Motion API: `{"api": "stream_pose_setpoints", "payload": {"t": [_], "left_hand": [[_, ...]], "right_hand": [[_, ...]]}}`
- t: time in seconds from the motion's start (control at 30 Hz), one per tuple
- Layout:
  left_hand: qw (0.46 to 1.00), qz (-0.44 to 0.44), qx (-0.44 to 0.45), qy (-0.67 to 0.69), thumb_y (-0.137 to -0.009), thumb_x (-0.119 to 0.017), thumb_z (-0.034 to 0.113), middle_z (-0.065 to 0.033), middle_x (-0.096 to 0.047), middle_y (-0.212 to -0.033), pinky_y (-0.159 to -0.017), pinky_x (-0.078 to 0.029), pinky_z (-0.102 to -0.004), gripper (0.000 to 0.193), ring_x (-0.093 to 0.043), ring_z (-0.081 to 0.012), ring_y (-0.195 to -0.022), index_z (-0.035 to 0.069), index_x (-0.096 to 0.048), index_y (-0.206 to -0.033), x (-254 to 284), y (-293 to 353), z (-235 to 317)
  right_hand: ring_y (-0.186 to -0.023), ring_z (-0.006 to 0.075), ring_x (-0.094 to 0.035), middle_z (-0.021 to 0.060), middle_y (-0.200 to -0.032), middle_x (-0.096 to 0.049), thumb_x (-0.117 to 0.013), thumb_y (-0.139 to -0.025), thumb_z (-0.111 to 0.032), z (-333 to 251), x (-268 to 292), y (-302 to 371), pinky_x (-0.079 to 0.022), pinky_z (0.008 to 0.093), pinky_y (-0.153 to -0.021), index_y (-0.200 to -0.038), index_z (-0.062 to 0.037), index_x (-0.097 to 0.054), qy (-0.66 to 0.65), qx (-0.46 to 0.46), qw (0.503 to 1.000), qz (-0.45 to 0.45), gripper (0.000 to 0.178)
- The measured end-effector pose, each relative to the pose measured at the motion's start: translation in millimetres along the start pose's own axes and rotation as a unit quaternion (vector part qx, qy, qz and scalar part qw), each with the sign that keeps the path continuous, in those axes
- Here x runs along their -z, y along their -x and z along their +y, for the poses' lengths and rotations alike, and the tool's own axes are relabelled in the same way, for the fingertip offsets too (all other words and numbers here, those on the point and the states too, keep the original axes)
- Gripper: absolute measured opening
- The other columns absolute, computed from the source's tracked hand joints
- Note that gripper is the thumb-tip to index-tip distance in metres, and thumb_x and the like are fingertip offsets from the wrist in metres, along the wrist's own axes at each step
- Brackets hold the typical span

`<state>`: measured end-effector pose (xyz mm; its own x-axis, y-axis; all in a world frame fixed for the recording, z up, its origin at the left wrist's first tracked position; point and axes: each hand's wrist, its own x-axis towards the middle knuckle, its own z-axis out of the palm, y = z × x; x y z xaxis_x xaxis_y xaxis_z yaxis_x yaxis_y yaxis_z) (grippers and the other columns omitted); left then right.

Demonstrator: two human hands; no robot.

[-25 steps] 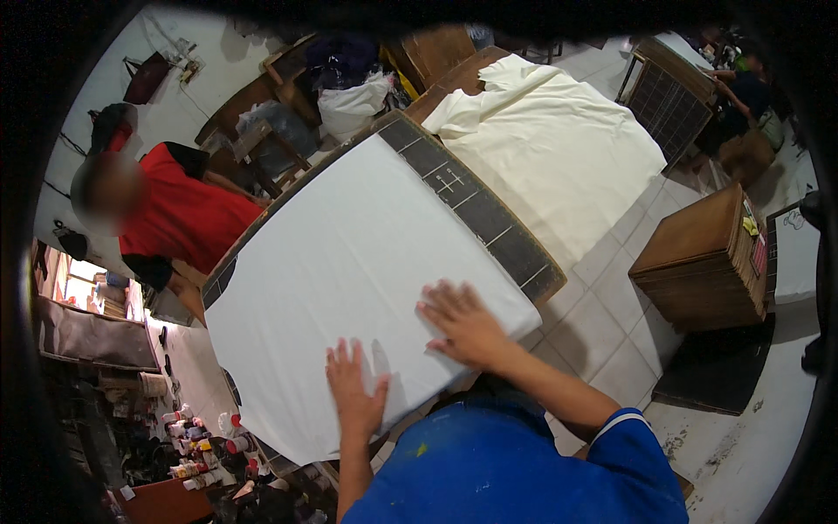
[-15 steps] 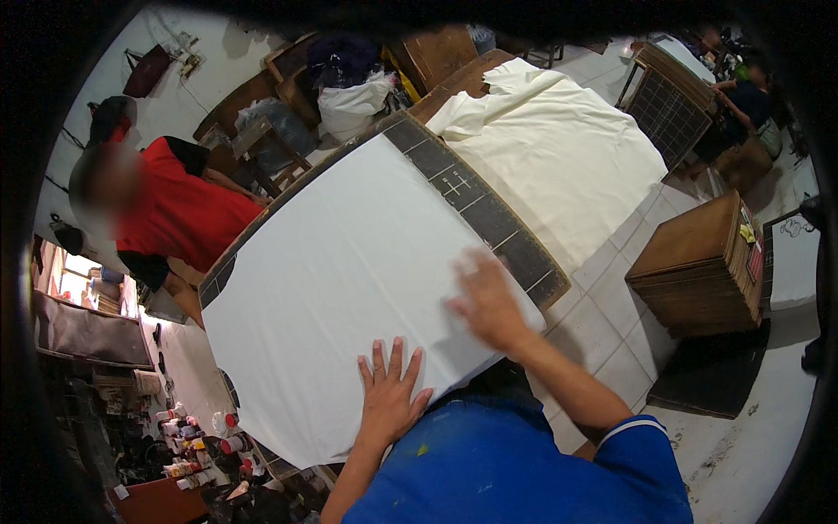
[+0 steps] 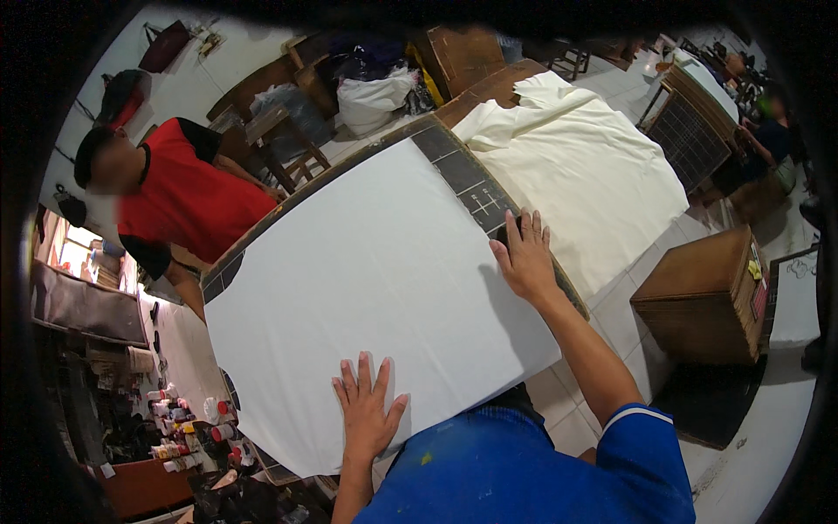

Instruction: The person repeatedly places white fabric onto a rectangular screen printing frame, smooths it with both hands, then lifts the frame to remove the fabric and resets it. This cycle repeats multiple times. A coworker in a red shirt is visible nearby handling cardboard pieces.

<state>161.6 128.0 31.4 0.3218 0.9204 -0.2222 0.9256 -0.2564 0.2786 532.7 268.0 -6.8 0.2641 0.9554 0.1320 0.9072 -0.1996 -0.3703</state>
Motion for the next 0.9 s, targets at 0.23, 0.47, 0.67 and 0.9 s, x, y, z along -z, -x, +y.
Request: {"api": "stream_pose_setpoints", "payload": {"t": [0.23, 0.47, 0.67, 0.9], "left_hand": [[0.998, 0.065, -0.006, -0.002, -0.097, -0.065, 0.054, -0.0187, -0.021, -0.175, -0.126, -0.004, -0.0681, 0.076, -0.006, -0.0476, -0.161, 0.019, -0.045, -0.162, 12, -39, -7], [0.995, 0.101, 0.013, -0.017, -0.091, -0.068, 0.059, -0.0169, -0.030, -0.172, -0.125, -0.012, -0.0689, 0.077, -0.014, -0.0456, -0.161, 0.020, -0.053, -0.157, 9, -45, -4], [0.995, 0.099, 0.019, -0.010, -0.089, -0.070, 0.060, -0.0164, -0.033, -0.171, -0.124, -0.014, -0.0692, 0.077, -0.019, -0.0471, -0.159, 0.021, -0.056, -0.154, 11, -48, -9], [0.992, 0.119, 0.031, 0.037, -0.088, -0.073, 0.061, -0.0135, -0.037, -0.169, -0.125, -0.015, -0.0674, 0.075, -0.024, -0.0447, -0.158, 0.020, -0.062, -0.149, 7, -49, -13]], "right_hand": [[-0.160, 0.0402, -0.023, 0.0185, -0.171, -0.032, -0.063, -0.099, -0.050, -127, -55, 54, -0.018, 0.0574, -0.130, -0.157, -0.0049, -0.046, -0.144, 0.425, 0.887, -0.104, 0.076], [-0.157, 0.0501, -0.022, 0.0229, -0.170, -0.031, -0.063, -0.100, -0.050, -89, -53, -93, -0.018, 0.0660, -0.126, -0.157, -0.0078, -0.047, 0.052, 0.166, 0.985, -0.008, 0.072], [-0.160, 0.0456, -0.020, 0.0206, -0.171, -0.030, -0.055, -0.104, -0.055, -141, -79, -101, -0.016, 0.0624, -0.128, -0.160, -0.0133, -0.045, -0.029, 0.411, 0.907, -0.083, 0.070], [-0.155, 0.0454, -0.030, 0.0222, -0.168, -0.036, -0.050, -0.106, -0.054, -145, -89, -197, -0.020, 0.0605, -0.127, -0.158, -0.0136, -0.049, 0.064, 0.264, 0.962, -0.001, 0.065]]}}
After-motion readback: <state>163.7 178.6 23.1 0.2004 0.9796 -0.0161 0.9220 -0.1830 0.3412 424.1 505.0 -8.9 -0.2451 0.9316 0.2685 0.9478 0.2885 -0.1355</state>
